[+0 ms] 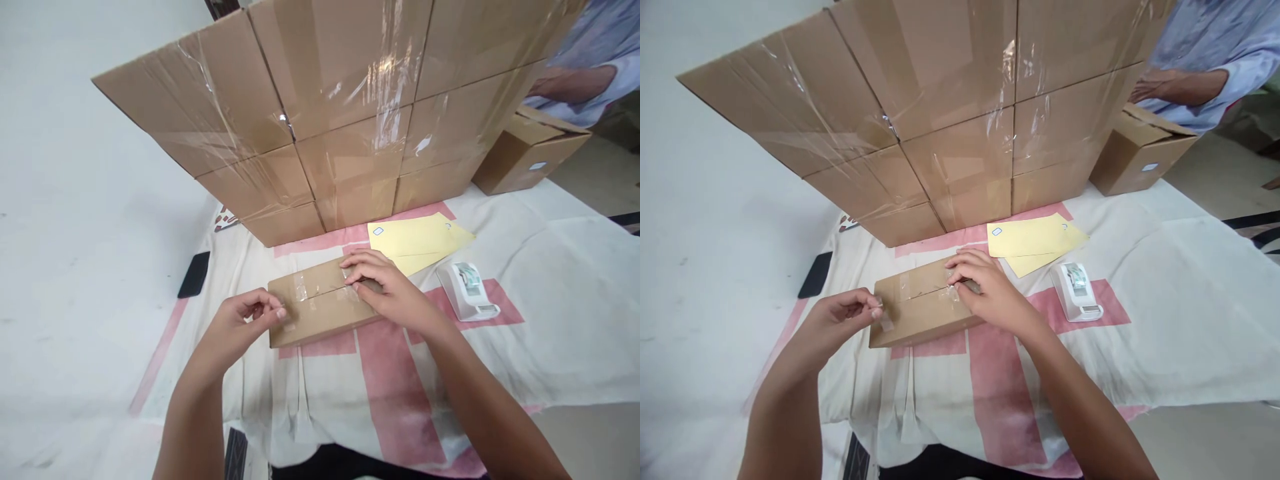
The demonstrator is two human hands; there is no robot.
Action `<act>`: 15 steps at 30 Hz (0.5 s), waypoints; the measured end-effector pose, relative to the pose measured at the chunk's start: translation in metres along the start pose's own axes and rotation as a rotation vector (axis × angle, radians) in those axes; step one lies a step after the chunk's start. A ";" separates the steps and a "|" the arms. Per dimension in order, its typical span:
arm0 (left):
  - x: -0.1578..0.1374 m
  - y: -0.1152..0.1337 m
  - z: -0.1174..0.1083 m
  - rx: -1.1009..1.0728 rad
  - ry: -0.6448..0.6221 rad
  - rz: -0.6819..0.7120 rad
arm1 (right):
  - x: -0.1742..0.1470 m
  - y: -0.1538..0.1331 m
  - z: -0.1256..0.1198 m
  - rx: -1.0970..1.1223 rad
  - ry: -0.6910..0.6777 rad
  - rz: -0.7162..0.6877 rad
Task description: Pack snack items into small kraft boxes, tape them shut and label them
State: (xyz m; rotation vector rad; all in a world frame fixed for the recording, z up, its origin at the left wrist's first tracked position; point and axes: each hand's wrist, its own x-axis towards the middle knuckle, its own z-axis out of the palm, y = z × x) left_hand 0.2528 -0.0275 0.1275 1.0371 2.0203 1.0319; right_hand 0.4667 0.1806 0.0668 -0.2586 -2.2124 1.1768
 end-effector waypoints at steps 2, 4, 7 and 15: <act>0.006 0.005 0.001 0.074 -0.026 0.040 | 0.000 0.000 0.000 -0.003 0.005 0.000; 0.011 0.011 0.003 0.115 -0.036 0.066 | -0.001 0.000 -0.001 -0.003 0.013 0.000; 0.018 0.021 0.006 0.127 -0.050 0.078 | -0.001 -0.001 0.000 -0.004 0.022 -0.001; 0.023 0.019 0.021 0.215 -0.011 0.095 | 0.001 -0.004 0.001 -0.015 0.030 -0.012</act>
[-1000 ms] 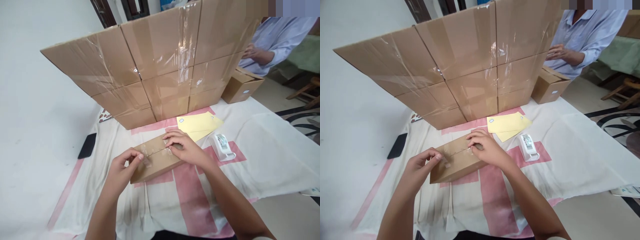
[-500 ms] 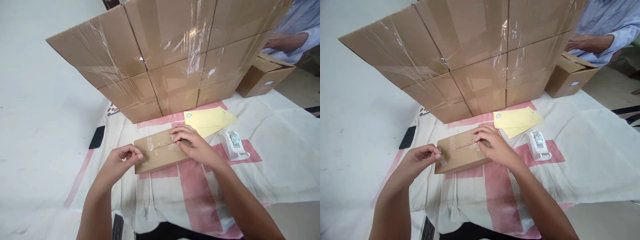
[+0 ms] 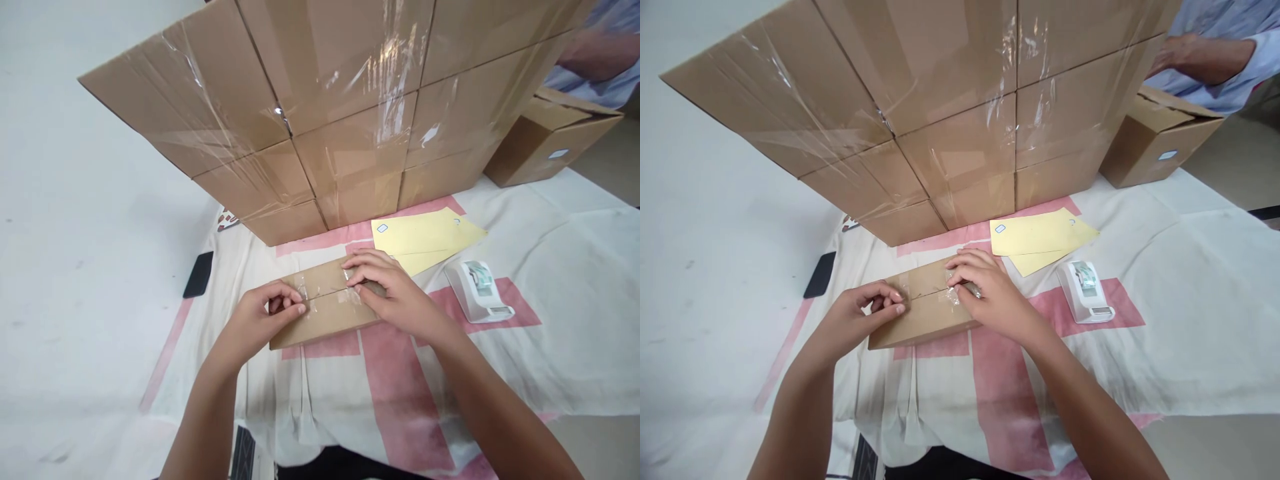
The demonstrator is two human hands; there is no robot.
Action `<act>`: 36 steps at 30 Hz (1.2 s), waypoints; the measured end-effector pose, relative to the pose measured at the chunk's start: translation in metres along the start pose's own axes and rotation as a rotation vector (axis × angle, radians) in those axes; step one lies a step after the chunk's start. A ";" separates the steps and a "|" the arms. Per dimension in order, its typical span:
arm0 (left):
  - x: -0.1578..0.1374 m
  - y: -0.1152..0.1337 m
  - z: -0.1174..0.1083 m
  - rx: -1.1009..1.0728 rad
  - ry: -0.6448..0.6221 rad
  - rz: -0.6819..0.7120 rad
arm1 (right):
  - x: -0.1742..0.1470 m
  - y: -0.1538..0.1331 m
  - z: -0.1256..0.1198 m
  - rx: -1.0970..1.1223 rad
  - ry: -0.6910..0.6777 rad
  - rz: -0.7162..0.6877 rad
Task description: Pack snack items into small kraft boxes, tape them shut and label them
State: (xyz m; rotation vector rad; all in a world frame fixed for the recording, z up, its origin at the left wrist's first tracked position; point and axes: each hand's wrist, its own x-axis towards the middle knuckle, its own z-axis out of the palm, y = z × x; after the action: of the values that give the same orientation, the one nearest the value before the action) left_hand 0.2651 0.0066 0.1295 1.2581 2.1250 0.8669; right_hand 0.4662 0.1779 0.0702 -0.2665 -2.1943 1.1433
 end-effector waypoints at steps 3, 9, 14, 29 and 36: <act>-0.001 -0.002 0.003 0.039 0.009 -0.016 | 0.000 0.001 0.001 -0.004 0.000 0.000; -0.003 -0.005 0.006 0.136 0.069 0.026 | -0.001 0.003 0.001 -0.020 0.007 -0.003; -0.006 -0.007 0.005 0.275 0.115 0.095 | -0.001 0.002 0.001 -0.027 0.007 0.002; 0.021 -0.029 0.020 -0.024 0.138 -0.005 | -0.002 -0.001 0.006 -0.062 0.033 0.042; 0.028 -0.043 0.017 -0.050 0.141 -0.015 | -0.004 -0.012 -0.014 0.076 0.004 0.086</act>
State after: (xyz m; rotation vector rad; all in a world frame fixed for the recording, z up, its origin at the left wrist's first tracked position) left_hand 0.2408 0.0208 0.0829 1.1857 2.2037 1.0226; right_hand 0.4791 0.1781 0.0836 -0.3333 -2.1487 1.2687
